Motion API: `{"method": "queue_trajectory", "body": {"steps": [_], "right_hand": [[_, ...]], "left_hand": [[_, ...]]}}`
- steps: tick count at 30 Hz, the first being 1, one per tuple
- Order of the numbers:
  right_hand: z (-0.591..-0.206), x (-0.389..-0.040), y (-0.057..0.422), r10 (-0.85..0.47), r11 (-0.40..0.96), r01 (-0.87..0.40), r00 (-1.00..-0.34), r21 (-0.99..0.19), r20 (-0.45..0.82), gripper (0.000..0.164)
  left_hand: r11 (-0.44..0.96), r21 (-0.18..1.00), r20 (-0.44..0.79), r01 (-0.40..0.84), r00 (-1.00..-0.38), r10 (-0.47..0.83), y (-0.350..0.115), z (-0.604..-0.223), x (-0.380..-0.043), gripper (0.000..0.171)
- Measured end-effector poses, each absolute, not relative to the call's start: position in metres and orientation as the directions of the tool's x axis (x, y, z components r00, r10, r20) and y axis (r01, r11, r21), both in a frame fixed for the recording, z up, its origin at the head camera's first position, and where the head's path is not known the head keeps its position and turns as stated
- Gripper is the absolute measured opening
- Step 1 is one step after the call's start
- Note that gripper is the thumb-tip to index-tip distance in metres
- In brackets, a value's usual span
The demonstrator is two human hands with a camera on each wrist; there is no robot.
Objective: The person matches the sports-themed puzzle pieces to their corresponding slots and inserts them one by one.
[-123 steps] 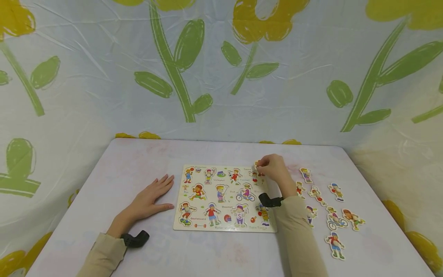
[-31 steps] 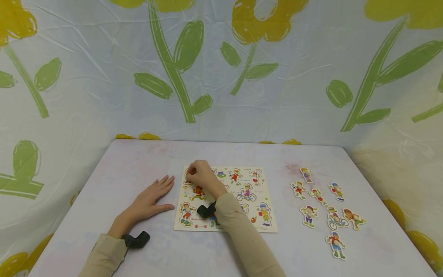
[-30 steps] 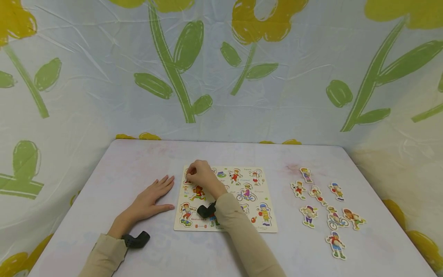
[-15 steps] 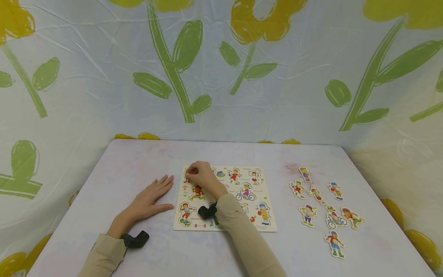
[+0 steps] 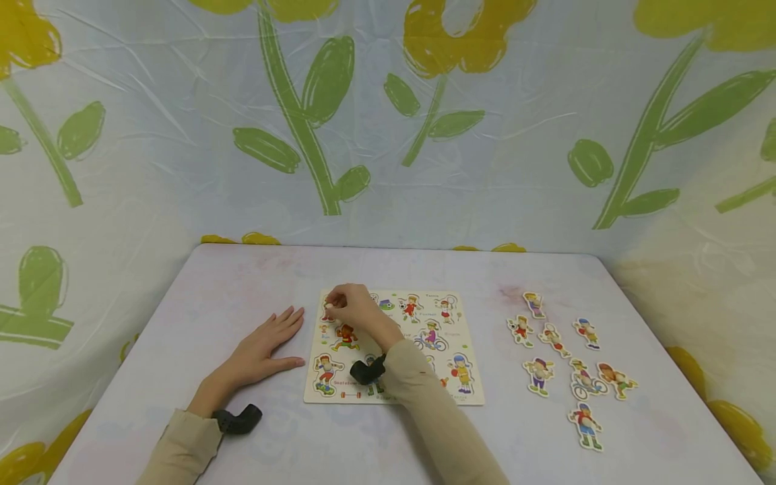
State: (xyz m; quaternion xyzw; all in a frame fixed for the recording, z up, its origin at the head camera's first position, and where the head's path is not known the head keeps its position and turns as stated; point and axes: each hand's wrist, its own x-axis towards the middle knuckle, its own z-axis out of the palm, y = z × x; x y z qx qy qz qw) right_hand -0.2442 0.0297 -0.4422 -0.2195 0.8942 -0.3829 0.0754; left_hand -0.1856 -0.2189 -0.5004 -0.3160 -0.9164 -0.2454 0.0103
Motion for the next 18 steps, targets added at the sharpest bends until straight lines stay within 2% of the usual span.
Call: {"method": "queue_trajectory", "body": {"steps": [8, 18], "right_hand": [[-0.425, -0.233, 0.046, -0.529, 0.536, -0.352, -0.848, -0.767, 0.019, 0.028], [-0.418, -0.227, 0.080, -0.507, 0.487, -0.386, -0.855, -0.783, 0.106, 0.027]], "left_hand": [[0.674, 0.449, 0.179, 0.587, -0.798, 0.576, -0.220, -0.501, -0.188, 0.087], [0.677, 0.452, 0.167, 0.581, -0.801, 0.575, -0.220, -0.503, -0.187, 0.089]]}}
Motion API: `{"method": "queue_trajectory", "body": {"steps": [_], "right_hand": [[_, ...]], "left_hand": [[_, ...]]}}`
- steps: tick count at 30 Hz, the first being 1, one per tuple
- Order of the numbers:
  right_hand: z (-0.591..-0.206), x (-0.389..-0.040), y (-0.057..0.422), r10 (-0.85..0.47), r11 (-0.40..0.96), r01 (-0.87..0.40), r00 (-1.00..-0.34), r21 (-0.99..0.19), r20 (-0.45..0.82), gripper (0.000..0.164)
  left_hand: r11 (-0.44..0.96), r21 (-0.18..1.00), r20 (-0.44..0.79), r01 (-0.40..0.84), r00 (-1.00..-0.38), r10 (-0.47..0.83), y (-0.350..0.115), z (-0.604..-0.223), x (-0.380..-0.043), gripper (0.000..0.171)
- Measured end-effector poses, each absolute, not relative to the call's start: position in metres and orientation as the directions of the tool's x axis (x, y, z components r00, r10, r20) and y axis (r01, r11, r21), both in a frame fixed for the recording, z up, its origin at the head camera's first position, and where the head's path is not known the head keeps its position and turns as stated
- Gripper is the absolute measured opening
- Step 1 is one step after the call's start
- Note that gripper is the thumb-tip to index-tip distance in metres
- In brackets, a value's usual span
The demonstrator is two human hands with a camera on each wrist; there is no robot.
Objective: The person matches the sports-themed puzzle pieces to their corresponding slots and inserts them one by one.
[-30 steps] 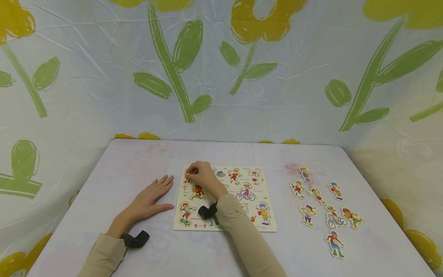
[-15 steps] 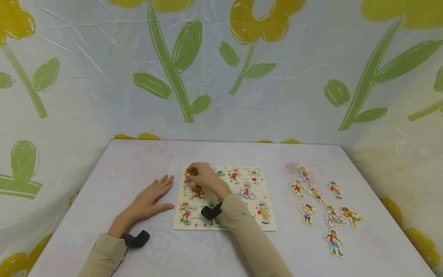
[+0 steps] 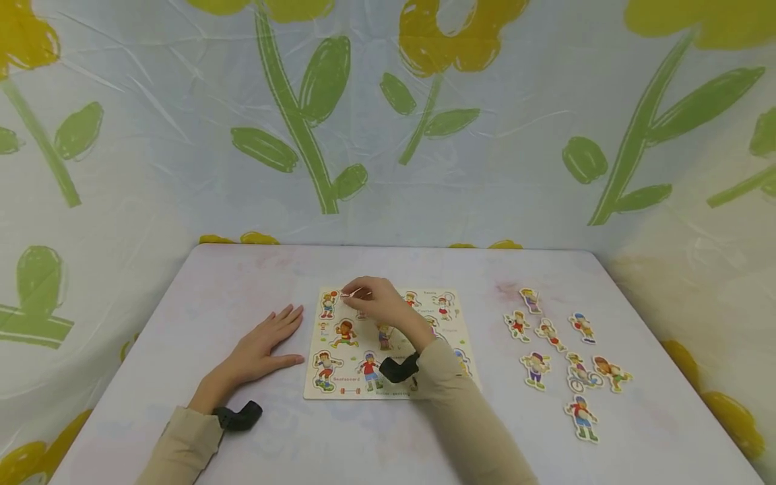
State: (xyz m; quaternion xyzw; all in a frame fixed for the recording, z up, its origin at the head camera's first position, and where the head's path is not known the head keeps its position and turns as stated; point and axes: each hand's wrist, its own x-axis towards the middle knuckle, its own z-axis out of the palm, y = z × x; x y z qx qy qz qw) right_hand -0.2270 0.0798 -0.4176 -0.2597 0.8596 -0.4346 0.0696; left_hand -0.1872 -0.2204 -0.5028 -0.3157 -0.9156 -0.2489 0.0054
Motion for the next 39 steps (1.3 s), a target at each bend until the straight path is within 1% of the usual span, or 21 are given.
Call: {"method": "queue_trajectory", "body": {"steps": [3, 10, 15, 20, 23, 27, 30, 34, 39], "right_hand": [[-0.413, -0.227, 0.093, -0.492, 0.484, -0.416, -0.857, -0.770, 0.153, 0.026], [-0.409, -0.223, 0.134, -0.425, 0.505, -0.421, -0.881, -0.754, 0.208, 0.023], [-0.405, -0.217, 0.163, -0.369, 0.523, -0.423, -0.895, -0.740, 0.251, 0.019], [-0.396, -0.212, 0.195, -0.322, 0.573, -0.425, -0.903, -0.701, 0.284, 0.017], [-0.392, -0.210, 0.214, -0.288, 0.613, -0.419, -0.908, -0.670, 0.305, 0.018], [-0.389, -0.206, 0.237, -0.225, 0.674, -0.380, -0.922, -0.634, 0.315, 0.018], [-0.387, -0.204, 0.254, -0.171, 0.714, -0.328, -0.938, -0.619, 0.300, 0.020], [-0.385, -0.201, 0.277, -0.114, 0.759, -0.244, -0.963, -0.603, 0.246, 0.023], [-0.387, -0.201, 0.305, -0.087, 0.788, -0.165, -0.984, -0.593, 0.158, 0.029]], "left_hand": [[0.680, 0.451, 0.167, 0.578, -0.803, 0.572, -0.220, -0.502, -0.188, 0.088], [0.678, 0.432, 0.182, 0.595, -0.794, 0.580, -0.218, -0.505, -0.187, 0.088], [0.686, 0.434, 0.174, 0.584, -0.802, 0.572, -0.221, -0.506, -0.185, 0.088], [0.691, 0.436, 0.154, 0.577, -0.804, 0.575, -0.218, -0.504, -0.187, 0.088], [0.687, 0.436, 0.162, 0.581, -0.802, 0.575, -0.217, -0.504, -0.187, 0.088], [0.686, 0.427, 0.173, 0.589, -0.798, 0.578, -0.217, -0.506, -0.186, 0.088], [0.687, 0.428, 0.175, 0.587, -0.799, 0.575, -0.217, -0.506, -0.186, 0.088], [0.684, 0.440, 0.174, 0.582, -0.802, 0.571, -0.218, -0.506, -0.185, 0.088], [0.687, 0.443, 0.172, 0.576, -0.807, 0.565, -0.220, -0.506, -0.186, 0.087]]}}
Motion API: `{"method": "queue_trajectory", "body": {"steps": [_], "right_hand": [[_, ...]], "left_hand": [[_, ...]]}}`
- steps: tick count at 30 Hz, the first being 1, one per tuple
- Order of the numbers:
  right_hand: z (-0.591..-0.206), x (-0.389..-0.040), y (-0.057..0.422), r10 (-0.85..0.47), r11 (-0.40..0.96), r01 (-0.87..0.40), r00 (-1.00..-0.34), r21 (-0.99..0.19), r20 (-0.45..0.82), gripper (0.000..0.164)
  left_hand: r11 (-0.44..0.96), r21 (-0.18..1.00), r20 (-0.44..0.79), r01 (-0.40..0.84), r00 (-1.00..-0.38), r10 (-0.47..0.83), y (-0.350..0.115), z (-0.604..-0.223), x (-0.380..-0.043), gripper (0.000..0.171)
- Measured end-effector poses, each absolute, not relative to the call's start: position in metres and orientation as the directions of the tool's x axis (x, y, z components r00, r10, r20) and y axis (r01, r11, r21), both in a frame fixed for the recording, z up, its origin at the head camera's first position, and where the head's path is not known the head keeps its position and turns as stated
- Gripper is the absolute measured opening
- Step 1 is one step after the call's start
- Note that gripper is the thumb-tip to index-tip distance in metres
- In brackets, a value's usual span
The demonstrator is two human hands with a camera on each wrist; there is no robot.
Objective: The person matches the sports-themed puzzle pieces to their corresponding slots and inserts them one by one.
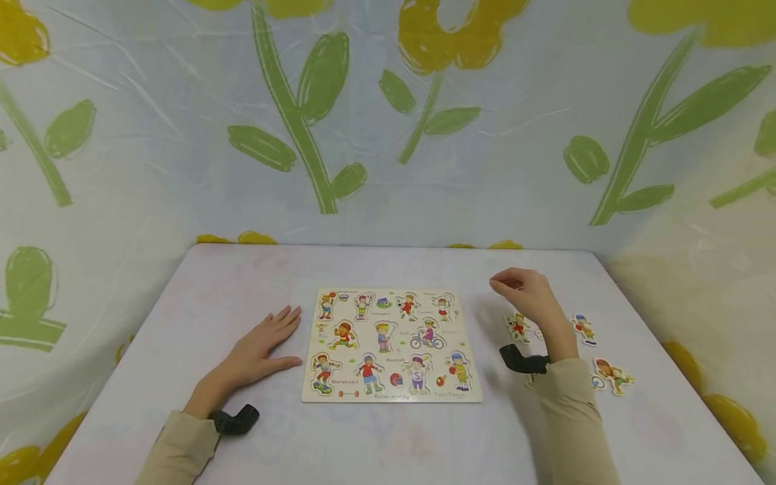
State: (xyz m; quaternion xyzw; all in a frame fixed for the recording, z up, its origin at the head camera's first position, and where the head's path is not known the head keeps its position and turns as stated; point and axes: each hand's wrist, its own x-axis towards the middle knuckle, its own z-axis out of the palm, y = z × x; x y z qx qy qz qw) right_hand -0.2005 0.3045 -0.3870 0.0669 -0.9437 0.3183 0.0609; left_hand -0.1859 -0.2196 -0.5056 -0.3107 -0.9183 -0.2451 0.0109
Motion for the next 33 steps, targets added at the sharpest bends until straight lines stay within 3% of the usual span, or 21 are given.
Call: {"method": "queue_trajectory", "body": {"steps": [14, 33], "right_hand": [[-0.398, -0.194, 0.349, -0.039, 0.842, 0.094, -0.971, -0.531, -0.234, 0.021], [-0.412, -0.199, 0.349, -0.027, 0.827, 0.131, -0.962, -0.546, -0.271, 0.009]], "left_hand": [[0.673, 0.413, 0.213, 0.613, -0.784, 0.583, -0.218, -0.508, -0.186, 0.085], [0.689, 0.420, 0.188, 0.591, -0.799, 0.571, -0.220, -0.505, -0.185, 0.086]]}}
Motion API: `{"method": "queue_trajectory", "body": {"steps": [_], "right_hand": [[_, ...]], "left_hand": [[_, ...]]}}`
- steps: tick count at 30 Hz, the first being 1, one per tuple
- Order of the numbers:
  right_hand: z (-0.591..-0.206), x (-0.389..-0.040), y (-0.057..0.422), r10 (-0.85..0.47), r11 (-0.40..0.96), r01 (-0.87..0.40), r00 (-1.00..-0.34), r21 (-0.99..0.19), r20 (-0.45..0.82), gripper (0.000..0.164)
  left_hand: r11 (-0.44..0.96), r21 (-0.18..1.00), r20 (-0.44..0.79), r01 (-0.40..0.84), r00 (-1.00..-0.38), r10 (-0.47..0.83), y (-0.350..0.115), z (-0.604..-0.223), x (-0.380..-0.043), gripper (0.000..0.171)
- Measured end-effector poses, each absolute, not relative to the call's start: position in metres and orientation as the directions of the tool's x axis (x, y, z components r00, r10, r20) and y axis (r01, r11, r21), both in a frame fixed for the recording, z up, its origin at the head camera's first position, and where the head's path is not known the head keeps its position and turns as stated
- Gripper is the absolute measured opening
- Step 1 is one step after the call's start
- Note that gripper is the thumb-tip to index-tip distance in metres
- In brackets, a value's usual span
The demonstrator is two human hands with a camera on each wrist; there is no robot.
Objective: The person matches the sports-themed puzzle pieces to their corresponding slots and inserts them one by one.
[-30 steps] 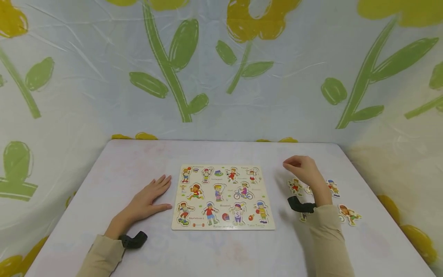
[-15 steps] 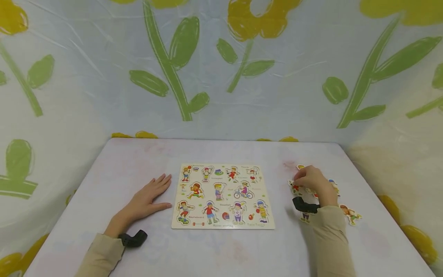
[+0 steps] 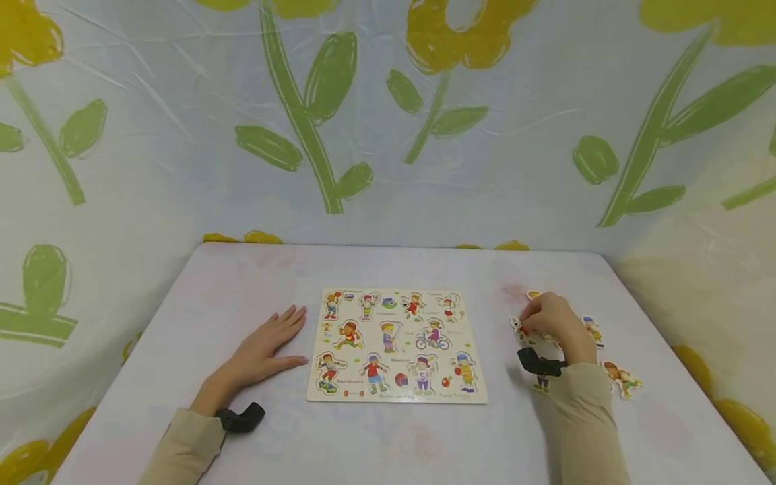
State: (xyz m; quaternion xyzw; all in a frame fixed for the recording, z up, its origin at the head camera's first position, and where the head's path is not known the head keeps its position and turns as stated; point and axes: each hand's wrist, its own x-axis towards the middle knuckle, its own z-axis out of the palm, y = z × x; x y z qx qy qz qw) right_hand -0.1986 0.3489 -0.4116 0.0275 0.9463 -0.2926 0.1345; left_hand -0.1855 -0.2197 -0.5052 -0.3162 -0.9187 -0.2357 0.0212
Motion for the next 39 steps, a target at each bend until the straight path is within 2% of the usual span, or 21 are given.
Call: {"method": "queue_trajectory", "body": {"steps": [19, 39], "right_hand": [[-0.408, -0.203, 0.330, -0.013, 0.848, 0.101, -0.978, -0.521, -0.210, 0.010], [-0.406, -0.220, 0.287, -0.018, 0.850, 0.068, -0.987, -0.522, -0.158, 0.009]], "left_hand": [[0.684, 0.443, 0.161, 0.579, -0.802, 0.575, -0.219, -0.500, -0.186, 0.087], [0.690, 0.435, 0.165, 0.578, -0.805, 0.570, -0.219, -0.501, -0.185, 0.087]]}}
